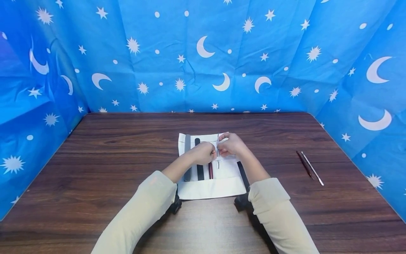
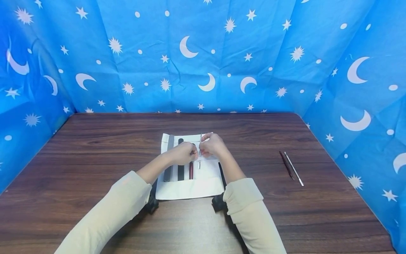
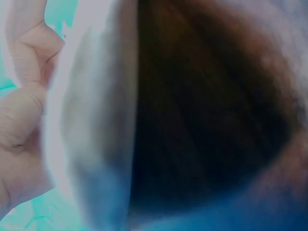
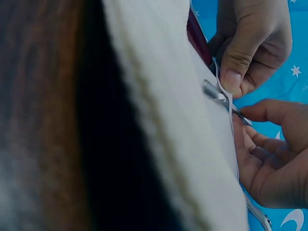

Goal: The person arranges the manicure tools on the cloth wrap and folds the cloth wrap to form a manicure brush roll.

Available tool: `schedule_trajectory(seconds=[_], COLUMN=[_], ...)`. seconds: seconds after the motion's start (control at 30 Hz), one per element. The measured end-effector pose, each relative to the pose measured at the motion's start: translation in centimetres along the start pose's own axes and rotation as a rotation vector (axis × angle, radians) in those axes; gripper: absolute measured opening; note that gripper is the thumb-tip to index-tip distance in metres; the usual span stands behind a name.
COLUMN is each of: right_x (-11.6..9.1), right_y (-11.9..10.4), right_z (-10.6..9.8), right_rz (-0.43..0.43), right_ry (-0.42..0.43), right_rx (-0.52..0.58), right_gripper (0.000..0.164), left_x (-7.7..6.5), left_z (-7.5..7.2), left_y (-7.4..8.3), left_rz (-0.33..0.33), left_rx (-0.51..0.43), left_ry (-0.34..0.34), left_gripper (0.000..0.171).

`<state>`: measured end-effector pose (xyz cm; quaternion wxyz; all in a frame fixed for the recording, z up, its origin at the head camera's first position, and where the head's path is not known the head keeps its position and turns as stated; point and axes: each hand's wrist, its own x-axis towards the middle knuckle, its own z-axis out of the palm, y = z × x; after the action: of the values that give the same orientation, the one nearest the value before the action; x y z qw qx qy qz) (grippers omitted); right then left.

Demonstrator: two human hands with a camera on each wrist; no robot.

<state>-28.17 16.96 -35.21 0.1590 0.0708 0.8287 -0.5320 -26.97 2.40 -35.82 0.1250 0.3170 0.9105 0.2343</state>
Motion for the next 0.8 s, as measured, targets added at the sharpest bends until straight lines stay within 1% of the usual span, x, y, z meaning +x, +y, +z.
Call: schedule_trajectory(seconds=[0.1, 0.2, 0.3, 0.43, 0.67, 0.8], right_x=[-0.42, -0.73, -0.89, -0.79, -0.34, -0.27], right_y=[0.15, 0.19, 0.20, 0.37, 0.72, 0.81], right_z=[0.11, 0.13, 0.07, -0.08, -0.11, -0.11], right_rz=[-0.023, -0.059, -0.075, -0.069, -0.046, -0.040], right_ry=[-0.042, -0.050, -0.062, -0.076, -0.041, -0.046], right_rx=[0.002, 0.011, 0.015, 0.026, 0.033, 0.042], right_gripper=[0.032, 0.032, 0.032, 0.028, 0.025, 0.022], left_x=[0.06, 0.12, 0.13, 0.11, 0.03, -0.06], left_z=[0.02, 0.02, -0.01, -0.03, 0.03, 0.09], left_y=[-0.01, 0.01, 0.03, 0.08, 0.11, 0.06], left_rz=[0.007, 0.001, -0.014, -0.022, -0.020, -0.026], left_rx=[-0.002, -0.002, 0.001, 0.006, 0.007, -0.002], left_ry=[0.001, -0.003, -0.008, -0.014, -0.014, -0.018], left_gripper=[0.034, 0.033, 0.030, 0.029, 0.032, 0.033])
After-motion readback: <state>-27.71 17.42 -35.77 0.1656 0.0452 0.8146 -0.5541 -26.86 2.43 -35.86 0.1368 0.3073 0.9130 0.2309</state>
